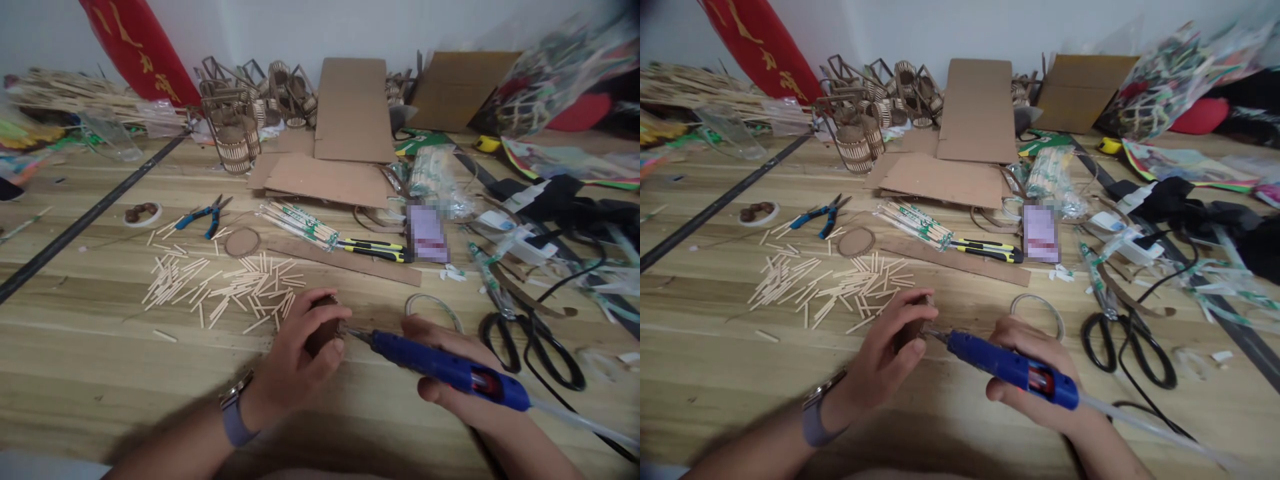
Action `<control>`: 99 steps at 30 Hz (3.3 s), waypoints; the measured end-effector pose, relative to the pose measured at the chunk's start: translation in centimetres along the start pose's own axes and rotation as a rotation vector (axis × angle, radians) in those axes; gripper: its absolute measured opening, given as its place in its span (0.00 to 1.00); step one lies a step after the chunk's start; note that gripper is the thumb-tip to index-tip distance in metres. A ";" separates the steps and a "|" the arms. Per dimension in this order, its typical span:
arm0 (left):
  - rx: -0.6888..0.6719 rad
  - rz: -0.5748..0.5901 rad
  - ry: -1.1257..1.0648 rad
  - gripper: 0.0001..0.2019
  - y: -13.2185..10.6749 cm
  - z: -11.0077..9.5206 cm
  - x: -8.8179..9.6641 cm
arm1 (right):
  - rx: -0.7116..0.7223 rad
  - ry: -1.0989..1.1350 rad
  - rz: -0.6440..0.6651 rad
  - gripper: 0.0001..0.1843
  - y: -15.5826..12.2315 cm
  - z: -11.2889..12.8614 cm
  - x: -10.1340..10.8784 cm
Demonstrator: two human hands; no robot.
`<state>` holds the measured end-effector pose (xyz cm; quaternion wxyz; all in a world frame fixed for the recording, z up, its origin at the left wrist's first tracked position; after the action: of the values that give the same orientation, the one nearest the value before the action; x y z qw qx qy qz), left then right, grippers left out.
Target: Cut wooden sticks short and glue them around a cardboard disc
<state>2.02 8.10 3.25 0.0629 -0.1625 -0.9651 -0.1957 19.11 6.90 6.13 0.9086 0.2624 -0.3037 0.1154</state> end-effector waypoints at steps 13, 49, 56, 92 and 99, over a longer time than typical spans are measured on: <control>0.039 -0.003 0.011 0.13 -0.1 0.4 -0.1 | 0.191 -0.160 0.049 0.16 0.2 2.0 -0.9; -0.044 -0.045 0.252 0.14 -0.6 -0.5 -0.1 | 0.171 -0.266 0.002 0.17 0.0 1.6 -0.3; -0.034 -0.021 0.200 0.12 -0.5 -0.6 -0.2 | 0.105 -0.193 0.032 0.19 -0.5 0.4 -0.7; 0.596 -0.208 -1.249 0.11 -0.4 5.4 -2.6 | -0.524 0.348 -0.050 0.27 -2.7 -5.9 -1.3; 0.573 -0.194 -1.097 0.08 -0.6 5.8 -2.1 | -0.613 0.511 -0.094 0.26 -3.1 -6.9 -1.9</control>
<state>3.47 9.26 -2.71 -0.4185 -0.1277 -0.8814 0.1780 22.16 7.97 -0.91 0.9953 -0.0442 -0.0761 0.0392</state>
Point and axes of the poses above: each hand's wrist, its own y-axis towards the middle knuckle, its own x-axis out of the back of the hand, z = x × y, the point moved 9 cm from there along y, towards the middle knuckle, and after that the axes turned 9 degrees about -y, right-handed, at the moved point
